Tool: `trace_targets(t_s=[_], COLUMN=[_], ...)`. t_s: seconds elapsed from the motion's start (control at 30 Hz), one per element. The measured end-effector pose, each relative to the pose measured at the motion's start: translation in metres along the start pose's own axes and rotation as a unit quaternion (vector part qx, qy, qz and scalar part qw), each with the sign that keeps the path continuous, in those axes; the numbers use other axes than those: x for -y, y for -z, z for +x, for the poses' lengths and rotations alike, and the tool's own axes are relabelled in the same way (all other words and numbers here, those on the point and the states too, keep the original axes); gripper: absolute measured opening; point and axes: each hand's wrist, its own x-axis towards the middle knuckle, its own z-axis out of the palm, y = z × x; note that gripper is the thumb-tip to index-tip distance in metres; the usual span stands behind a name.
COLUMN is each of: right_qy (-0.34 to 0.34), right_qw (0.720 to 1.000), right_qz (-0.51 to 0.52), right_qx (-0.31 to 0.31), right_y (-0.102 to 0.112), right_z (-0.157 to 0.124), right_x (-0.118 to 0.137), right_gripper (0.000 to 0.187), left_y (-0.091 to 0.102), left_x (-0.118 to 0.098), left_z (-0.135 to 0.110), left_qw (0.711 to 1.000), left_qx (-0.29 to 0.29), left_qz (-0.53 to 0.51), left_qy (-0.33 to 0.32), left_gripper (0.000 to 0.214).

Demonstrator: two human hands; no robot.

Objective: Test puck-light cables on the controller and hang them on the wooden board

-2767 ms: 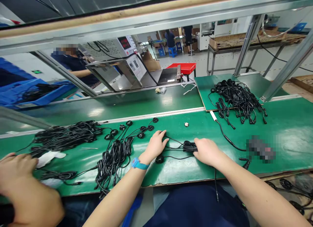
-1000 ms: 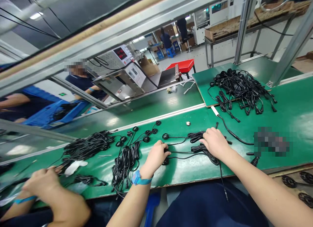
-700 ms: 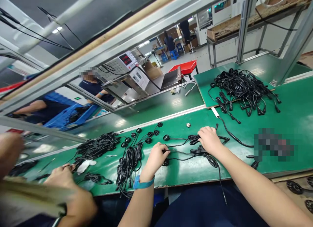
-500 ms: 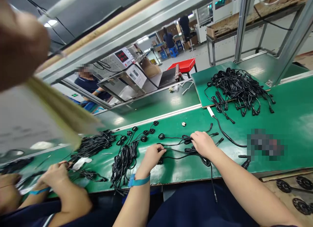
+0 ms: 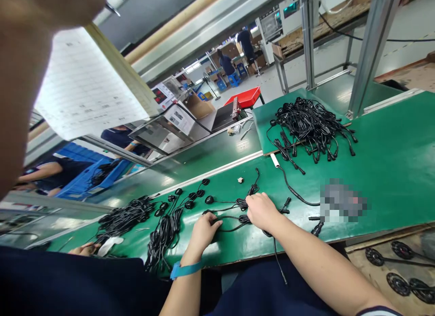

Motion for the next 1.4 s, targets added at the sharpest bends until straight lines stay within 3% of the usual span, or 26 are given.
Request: trace_targets(t_s=[0.43,0.6,0.97,1.17,1.4], right_qy=[0.009,0.029,0.032,0.030,0.029], right_qw=[1.000,0.999,0.999,0.999,0.999], right_qz=[0.016,0.022,0.019,0.014,0.010], right_qx=[0.011,0.008,-0.017,-0.018,-0.019], right_y=[-0.001,-0.001,-0.007,-0.010,-0.015], right_z=[0.000,-0.001,0.001,0.001,0.001], right_x=[-0.001,-0.001,0.001,0.000,0.000], right_gripper=[0.013,0.015,0.017,0.013,0.011], left_y=[-0.010,-0.011,-0.021,-0.035,-0.051], left_x=[0.023,0.026,0.026,0.023,0.018], left_z=[-0.020,-0.026,-0.028,-0.029,-0.036], left_qw=[0.993,0.989,0.987,0.973,0.958], left_qx=[-0.091,-0.092,-0.115,-0.178,-0.263], left_qz=[-0.050,-0.084,-0.075,-0.096,-0.095], left_qy=[0.050,0.082,0.087,0.114,0.066], left_gripper=[0.025,0.037,0.045,0.045,0.045])
